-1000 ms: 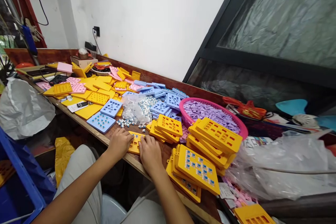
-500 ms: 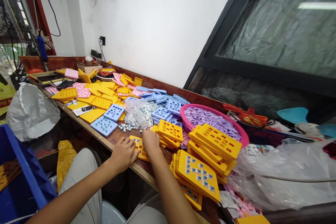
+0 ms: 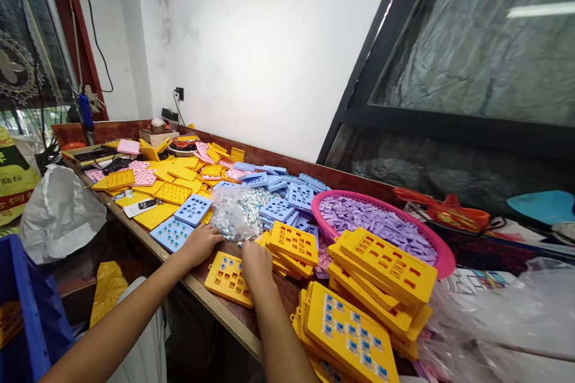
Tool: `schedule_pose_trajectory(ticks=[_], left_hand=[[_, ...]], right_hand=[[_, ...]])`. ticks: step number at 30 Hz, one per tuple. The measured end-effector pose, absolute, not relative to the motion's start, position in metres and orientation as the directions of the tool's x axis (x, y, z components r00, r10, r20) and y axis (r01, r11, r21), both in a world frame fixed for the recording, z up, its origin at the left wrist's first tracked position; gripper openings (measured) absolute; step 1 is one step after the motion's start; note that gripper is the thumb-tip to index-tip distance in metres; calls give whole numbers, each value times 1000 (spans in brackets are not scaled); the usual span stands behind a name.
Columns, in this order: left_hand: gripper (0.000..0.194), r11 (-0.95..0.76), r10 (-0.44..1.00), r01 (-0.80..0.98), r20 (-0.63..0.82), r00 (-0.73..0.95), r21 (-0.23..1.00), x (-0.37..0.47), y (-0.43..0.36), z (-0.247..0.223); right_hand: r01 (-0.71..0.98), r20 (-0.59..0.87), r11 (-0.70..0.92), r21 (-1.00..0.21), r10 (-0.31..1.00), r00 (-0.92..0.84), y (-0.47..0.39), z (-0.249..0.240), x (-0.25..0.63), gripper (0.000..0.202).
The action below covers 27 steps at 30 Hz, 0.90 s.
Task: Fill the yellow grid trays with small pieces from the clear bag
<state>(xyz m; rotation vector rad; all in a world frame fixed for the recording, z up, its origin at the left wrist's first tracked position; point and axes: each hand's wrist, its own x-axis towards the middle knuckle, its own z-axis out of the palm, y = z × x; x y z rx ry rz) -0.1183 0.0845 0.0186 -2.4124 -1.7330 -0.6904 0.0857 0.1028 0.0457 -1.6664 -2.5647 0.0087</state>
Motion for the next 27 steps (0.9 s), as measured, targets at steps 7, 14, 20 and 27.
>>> schedule_pose_trajectory(ticks=[7, 14, 20, 27], left_hand=[[12, -335, 894, 923, 373, 247, 190, -123, 98, 21], [12, -350, 891, 915, 374, 259, 199, -114, 96, 23], [26, -378, 873, 852, 446, 197, 361, -115, 80, 27], [30, -440, 862, 563, 506, 46, 699, -107, 27, 14]], right_hand=[[892, 41, 439, -109, 898, -438, 103, 53, 86, 25], [875, 15, 463, -143, 885, -466, 104, 58, 82, 25], [856, 89, 485, -178, 875, -476, 103, 55, 92, 16], [529, 380, 625, -574, 775, -505, 108, 47, 96, 7]])
